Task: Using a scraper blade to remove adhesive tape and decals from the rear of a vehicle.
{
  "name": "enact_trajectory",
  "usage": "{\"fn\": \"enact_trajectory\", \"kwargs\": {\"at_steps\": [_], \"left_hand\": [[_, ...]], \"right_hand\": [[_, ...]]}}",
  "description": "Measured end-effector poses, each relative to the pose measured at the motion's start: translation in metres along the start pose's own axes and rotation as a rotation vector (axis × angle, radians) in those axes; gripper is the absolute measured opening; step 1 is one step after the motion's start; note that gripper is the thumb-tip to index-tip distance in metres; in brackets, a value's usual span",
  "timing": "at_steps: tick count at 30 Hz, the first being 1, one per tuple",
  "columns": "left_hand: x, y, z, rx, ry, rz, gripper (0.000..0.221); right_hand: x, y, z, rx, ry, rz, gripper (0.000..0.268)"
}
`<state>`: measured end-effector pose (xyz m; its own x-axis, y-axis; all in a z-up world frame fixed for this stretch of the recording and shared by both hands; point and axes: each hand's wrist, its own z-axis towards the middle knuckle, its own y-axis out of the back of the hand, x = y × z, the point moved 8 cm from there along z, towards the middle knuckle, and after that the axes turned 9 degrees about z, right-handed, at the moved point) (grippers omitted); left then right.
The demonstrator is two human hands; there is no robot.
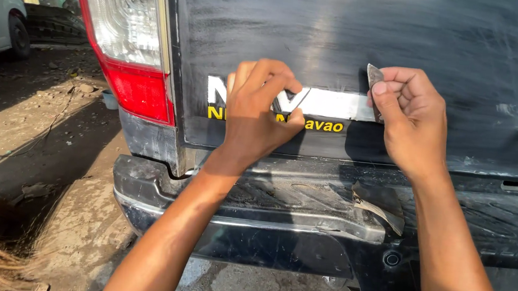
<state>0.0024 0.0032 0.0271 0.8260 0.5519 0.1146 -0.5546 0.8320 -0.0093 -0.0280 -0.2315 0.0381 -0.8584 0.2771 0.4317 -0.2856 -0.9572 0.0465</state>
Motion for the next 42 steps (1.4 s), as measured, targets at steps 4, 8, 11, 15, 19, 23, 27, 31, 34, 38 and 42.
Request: {"fn": "enact_trajectory", "kwargs": {"at_steps": [4, 8, 11, 15, 19, 23, 27, 31, 34, 38, 42], "left_hand": [[-0.006, -0.006, 0.024, 0.087, 0.061, 0.102, 0.035], [0.002, -0.014, 0.033, 0.149, 0.182, 0.143, 0.032], [0.005, -0.018, 0.039, 0.142, 0.250, 0.130, 0.032], [0.006, -0.013, 0.035, 0.098, 0.246, 0.132, 0.032], [0.004, 0.012, 0.005, 0.064, 0.045, 0.026, 0.032], [0.005, 0.027, -0.043, -0.034, -0.089, 0.182, 0.022], [0.008, 0.024, -0.056, -0.064, -0.060, 0.194, 0.015], [0.010, 0.026, -0.059, -0.028, -0.096, -0.019, 0.017], [0.046, -0.001, -0.066, 0.232, 0.361, -0.560, 0.030], [0.067, -0.037, -0.089, 0.428, 0.617, -1.136, 0.032], [0.062, -0.038, -0.091, 0.541, 0.669, -1.101, 0.029]], "right_hand": [[-0.006, -0.001, -0.001, -0.018, -0.014, -0.033, 0.016], [-0.005, -0.001, -0.001, -0.027, 0.012, -0.043, 0.015], [-0.005, 0.000, -0.002, -0.032, 0.019, -0.056, 0.015], [-0.003, -0.003, -0.003, -0.038, 0.017, -0.065, 0.015], [0.005, -0.006, -0.004, -0.048, 0.009, -0.121, 0.015], [0.000, -0.008, -0.003, -0.077, 0.014, -0.133, 0.015], [0.011, -0.016, -0.017, -0.149, 0.079, -0.093, 0.014], [0.014, -0.064, -0.062, -0.148, 0.132, -0.141, 0.010], [-0.014, -0.093, -0.070, -0.067, -0.026, 0.210, 0.015], [-0.053, -0.116, -0.075, 0.077, -0.278, 0.447, 0.014], [-0.059, -0.116, -0.080, -0.008, -0.369, 0.462, 0.013]]}}
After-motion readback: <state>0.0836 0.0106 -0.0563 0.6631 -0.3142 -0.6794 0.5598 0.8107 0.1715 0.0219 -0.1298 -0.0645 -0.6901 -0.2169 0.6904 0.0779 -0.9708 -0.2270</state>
